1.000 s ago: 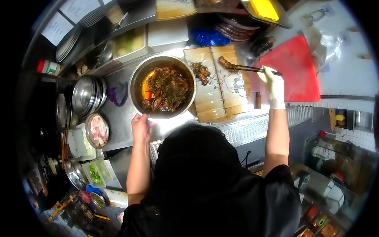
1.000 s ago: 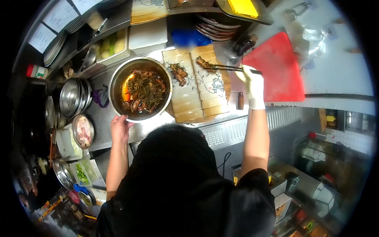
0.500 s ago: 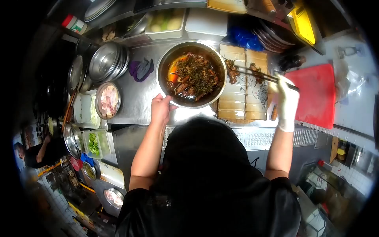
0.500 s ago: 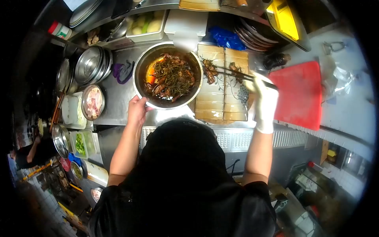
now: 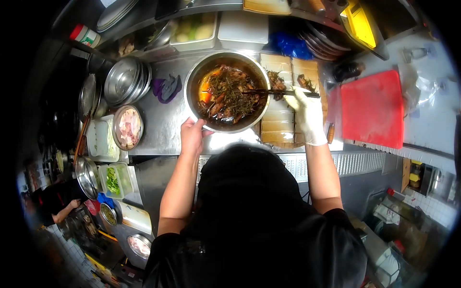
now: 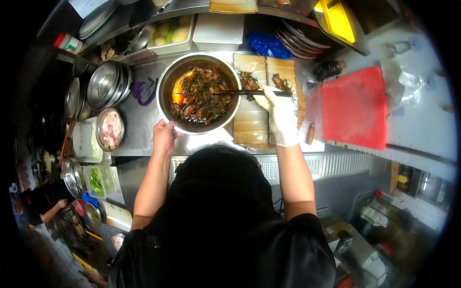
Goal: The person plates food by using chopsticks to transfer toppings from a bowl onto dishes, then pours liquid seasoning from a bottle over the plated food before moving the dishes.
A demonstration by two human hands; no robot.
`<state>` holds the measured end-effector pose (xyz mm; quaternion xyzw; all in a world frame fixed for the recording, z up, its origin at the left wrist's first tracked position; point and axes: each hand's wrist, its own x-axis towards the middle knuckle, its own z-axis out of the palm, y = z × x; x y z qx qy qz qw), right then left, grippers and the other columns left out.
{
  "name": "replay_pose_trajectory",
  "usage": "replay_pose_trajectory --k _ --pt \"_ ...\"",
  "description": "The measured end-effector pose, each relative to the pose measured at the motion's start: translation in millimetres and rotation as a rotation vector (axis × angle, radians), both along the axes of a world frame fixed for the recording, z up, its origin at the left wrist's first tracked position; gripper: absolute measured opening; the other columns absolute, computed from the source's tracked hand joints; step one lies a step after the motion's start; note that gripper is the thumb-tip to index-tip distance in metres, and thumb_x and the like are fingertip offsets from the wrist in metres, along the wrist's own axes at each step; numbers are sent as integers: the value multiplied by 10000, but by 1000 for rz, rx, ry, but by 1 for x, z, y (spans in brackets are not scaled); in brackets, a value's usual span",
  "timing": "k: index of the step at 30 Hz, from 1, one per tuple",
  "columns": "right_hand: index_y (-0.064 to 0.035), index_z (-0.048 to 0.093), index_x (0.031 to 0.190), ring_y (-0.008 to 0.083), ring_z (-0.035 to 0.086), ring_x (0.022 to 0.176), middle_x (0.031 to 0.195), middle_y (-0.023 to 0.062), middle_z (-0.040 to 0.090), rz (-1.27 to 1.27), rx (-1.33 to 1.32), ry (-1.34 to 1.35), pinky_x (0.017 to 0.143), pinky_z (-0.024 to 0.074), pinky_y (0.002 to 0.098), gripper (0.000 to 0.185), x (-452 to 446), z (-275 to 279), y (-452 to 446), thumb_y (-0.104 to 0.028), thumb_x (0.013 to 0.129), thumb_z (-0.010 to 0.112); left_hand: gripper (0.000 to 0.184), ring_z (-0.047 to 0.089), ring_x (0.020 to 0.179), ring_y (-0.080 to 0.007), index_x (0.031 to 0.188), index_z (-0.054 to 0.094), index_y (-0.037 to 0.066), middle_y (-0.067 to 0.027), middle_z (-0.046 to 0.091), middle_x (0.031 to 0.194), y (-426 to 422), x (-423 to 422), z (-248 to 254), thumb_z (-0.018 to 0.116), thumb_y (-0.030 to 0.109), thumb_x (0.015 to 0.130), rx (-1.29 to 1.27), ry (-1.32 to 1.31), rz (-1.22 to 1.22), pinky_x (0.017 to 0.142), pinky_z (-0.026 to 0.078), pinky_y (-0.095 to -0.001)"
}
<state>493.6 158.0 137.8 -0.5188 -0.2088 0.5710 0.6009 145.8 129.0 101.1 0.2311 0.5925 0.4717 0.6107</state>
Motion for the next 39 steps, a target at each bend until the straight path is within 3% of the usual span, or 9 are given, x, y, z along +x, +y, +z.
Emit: replay_pose_trajectory --k 6,10,17,21,33,39 --pt "150 577 1267 321 697 1079 1232 231 663 -48 -60 168 984 599 395 330 -2 -22 3 -59 1014 605 213 728 815 -197 1095 652 -41 -133 729 1027 2 -1 -3 522 -40 927 9 18 -15 619 640 -297" --pt "127 564 1288 327 691 1089 1219 233 662 -74 -152 223 987 599 397 327 -8 -23 7 -71 1028 584 224 727 812 -197 1112 659 -28 -121 732 1027 1 -2 -7 518 -32 937 15 18 -20 626 634 -312" --pt "119 600 1235 317 705 1058 1181 213 687 -83 -115 297 970 602 403 290 22 -33 -6 -69 1014 604 229 725 807 -200 1115 661 -34 -118 734 1027 0 -5 -14 519 -29 935 27 22 -18 611 627 -309" --pt "116 590 1250 336 709 1048 1163 227 689 -67 -63 426 960 612 415 284 41 -56 -12 -67 1035 556 232 729 826 -211 1125 645 -49 -144 724 1040 2 -7 -15 528 -46 924 29 8 -27 627 651 -324" --pt "87 602 1250 282 710 1016 1155 178 684 19 177 258 946 601 418 294 37 -55 -26 -86 1013 627 209 729 861 -229 1119 643 -48 -151 719 1048 3 -9 -18 532 -19 944 -7 -3 -5 654 653 -348" --pt "80 610 1244 262 710 999 1133 163 687 19 157 240 941 597 402 287 36 -52 -28 -101 1022 617 190 730 855 -227 1098 651 -45 -148 724 1028 1 -10 -18 536 -12 951 -15 -1 -13 658 651 -356"
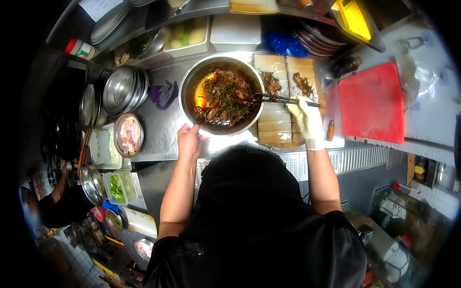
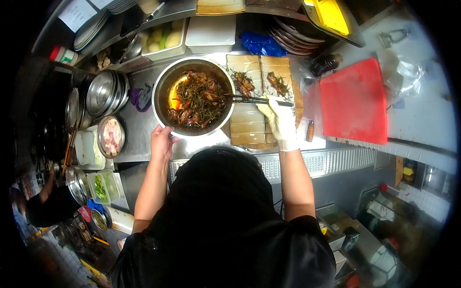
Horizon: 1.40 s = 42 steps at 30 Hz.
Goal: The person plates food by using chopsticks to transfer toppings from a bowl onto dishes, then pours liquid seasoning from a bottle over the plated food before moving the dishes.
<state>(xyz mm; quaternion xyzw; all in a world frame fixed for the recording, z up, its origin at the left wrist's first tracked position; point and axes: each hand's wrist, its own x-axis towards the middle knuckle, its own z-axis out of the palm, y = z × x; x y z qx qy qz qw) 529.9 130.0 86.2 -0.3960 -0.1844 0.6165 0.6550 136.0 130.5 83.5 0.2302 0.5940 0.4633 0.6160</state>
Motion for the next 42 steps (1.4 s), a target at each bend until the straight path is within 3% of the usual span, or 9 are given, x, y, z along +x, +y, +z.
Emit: replay_pose_trajectory --k 10,14,28,31,42 --pt "80 657 1223 208 719 937 1056 135 719 87 -73 -391 871 597 307 283 -34 79 11 -90 996 645 211 732 854 -225 1107 657 -42 -142 727 1037 2 1 2 521 -29 946 -3 12 -3 665 653 -357" --pt "90 679 1188 194 734 875 1070 167 729 46 -89 -577 805 608 288 282 -23 111 6 -97 978 665 224 732 851 -224 1115 657 -48 -142 726 1038 -1 2 4 516 -37 941 12 1 2 670 655 -358" --pt "74 679 1205 190 727 937 1089 148 729 66 -109 -410 842 582 270 283 -45 77 21 -116 998 644 223 731 824 -212 1112 664 -32 -132 735 1024 -2 6 5 528 -34 936 12 0 10 657 646 -338" --pt "79 674 1201 204 726 942 1084 151 728 93 -206 -425 853 591 286 282 -46 85 28 -116 999 647 226 728 816 -204 1109 669 -23 -120 739 1020 -3 5 4 532 -36 931 11 4 16 657 639 -330" --pt "101 607 1252 267 713 1023 1163 190 698 64 -98 -56 948 599 376 305 -16 16 24 -94 1018 615 232 727 821 -198 1110 670 -20 -118 739 1029 -4 6 2 532 -27 923 18 -4 22 654 634 -326"
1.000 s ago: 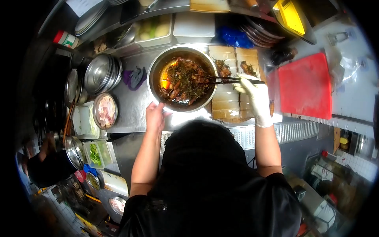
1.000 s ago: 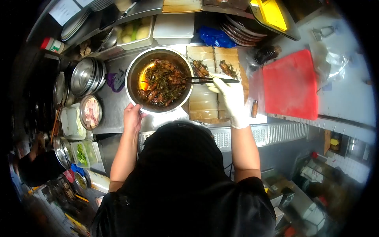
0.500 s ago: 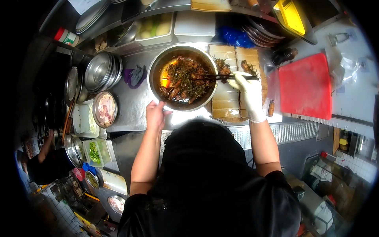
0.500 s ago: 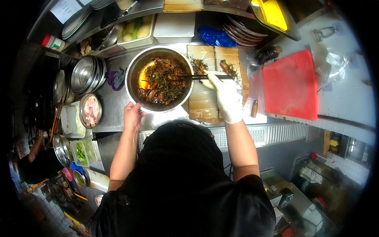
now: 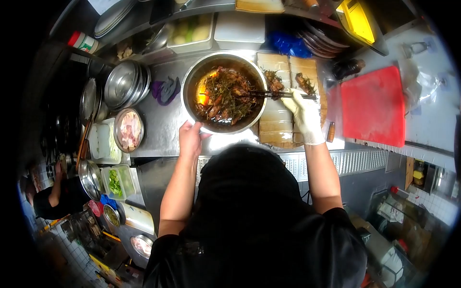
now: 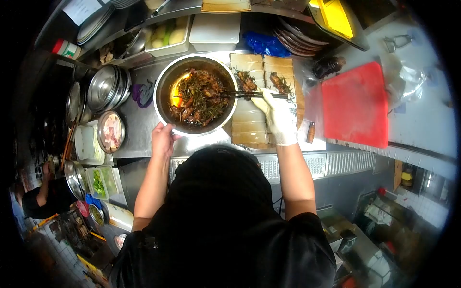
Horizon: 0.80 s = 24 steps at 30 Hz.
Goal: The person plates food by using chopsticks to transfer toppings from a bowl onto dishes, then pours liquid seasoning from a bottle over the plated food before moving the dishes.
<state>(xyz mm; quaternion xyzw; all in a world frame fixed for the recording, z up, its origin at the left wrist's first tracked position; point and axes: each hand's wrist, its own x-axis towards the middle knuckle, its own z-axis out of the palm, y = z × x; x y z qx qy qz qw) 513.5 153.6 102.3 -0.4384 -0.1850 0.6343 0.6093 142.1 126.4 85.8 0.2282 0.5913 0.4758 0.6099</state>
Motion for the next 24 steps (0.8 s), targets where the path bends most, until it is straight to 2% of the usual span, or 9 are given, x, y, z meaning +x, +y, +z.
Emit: replay_pose_trajectory --k 5,8,11,14,17,20,24 --pt "98 612 1252 251 722 998 1136 176 704 -42 16 28 921 601 342 310 5 -17 -12 -107 1019 623 231 727 821 -200 1111 667 -22 -119 738 1023 2 0 2 531 -24 925 -10 -8 -5 651 635 -325" --pt "100 613 1267 238 722 990 1136 166 704 -12 -5 -105 909 598 328 325 1 -3 -16 -108 1018 628 236 727 817 -200 1121 660 -24 -121 737 1024 3 -2 2 530 -22 925 -3 -11 -18 638 634 -322" --pt "50 653 1248 202 708 978 1097 120 710 46 41 -281 885 593 321 282 -10 33 -17 -105 1013 629 219 728 848 -222 1120 650 -45 -136 722 1027 5 -1 6 515 -30 949 -11 27 -28 659 651 -355" --pt "49 692 1199 173 710 913 1045 100 718 29 31 -409 836 593 286 253 -11 67 -20 -100 1001 643 208 727 849 -219 1112 652 -40 -133 722 1030 5 -2 4 515 -22 957 -10 26 -39 656 649 -349" --pt "73 680 1214 187 730 913 1106 148 734 22 43 -556 841 595 280 275 3 84 -21 -95 1001 636 201 727 850 -217 1107 657 -34 -129 723 1031 4 -4 2 515 -12 967 -23 26 -37 650 646 -344" --pt "54 702 1182 168 722 870 1057 131 735 -70 88 -475 789 601 273 248 3 84 -15 -101 998 643 198 726 846 -212 1106 659 -29 -124 723 1025 4 -5 -1 515 -6 974 -13 35 -40 642 644 -333" --pt "54 702 1187 162 720 873 1064 133 739 -11 84 -493 801 590 257 253 -6 82 -6 -98 993 648 204 724 828 -208 1105 660 -30 -126 724 1026 4 -2 3 513 -14 966 -11 37 -30 633 643 -331"
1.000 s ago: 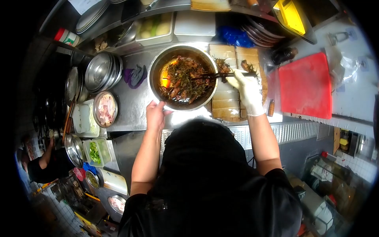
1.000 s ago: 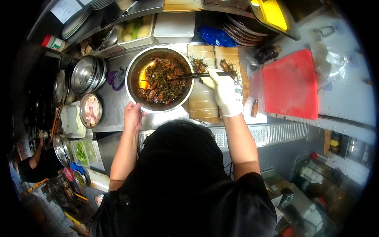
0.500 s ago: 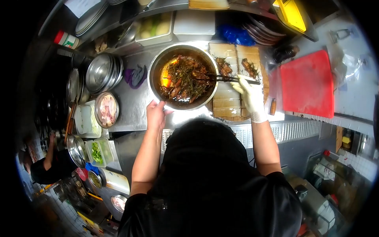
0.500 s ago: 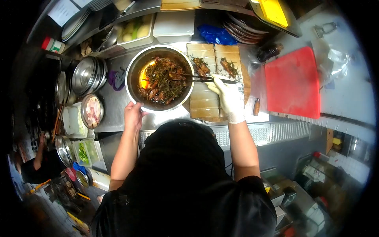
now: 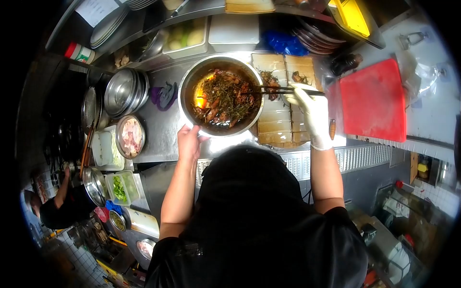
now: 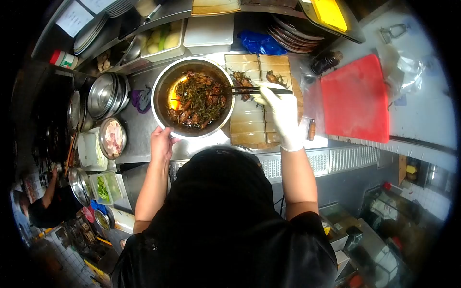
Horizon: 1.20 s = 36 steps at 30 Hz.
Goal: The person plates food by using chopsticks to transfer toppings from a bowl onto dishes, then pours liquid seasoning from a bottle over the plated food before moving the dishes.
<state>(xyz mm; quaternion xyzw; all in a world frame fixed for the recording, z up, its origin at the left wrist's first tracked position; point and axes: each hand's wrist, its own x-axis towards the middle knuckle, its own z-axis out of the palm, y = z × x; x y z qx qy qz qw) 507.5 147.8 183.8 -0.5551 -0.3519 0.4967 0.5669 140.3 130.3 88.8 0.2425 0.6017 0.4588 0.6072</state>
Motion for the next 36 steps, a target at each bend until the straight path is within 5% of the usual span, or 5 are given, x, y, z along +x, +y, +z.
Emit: replay_pose_trajectory --k 11,20,27,36 --pt "21 757 1062 86 664 731 835 46 756 97 -98 -347 675 503 237 247 -40 24 27 -197 968 693 212 715 784 -177 1081 682 -27 -108 737 984 -8 10 12 531 -32 933 72 39 -9 593 624 -301" --pt "73 757 1013 110 700 709 842 93 771 108 -164 -221 665 538 237 217 -36 5 36 -126 968 685 215 713 782 -172 1085 682 -18 -106 737 987 -12 11 6 527 -31 936 92 10 2 608 626 -306" --pt "85 683 1179 179 721 897 1075 156 736 55 -122 171 817 603 275 246 -18 -13 35 -52 979 641 210 710 777 -169 1076 671 -9 -101 734 987 -11 11 10 525 -32 927 76 4 16 604 619 -293" --pt "53 733 1118 150 724 855 1005 114 758 84 16 -102 756 568 245 227 -25 3 16 -113 982 658 205 701 775 -166 1076 667 -11 -94 730 988 -10 12 7 527 -32 928 62 17 26 591 605 -286"
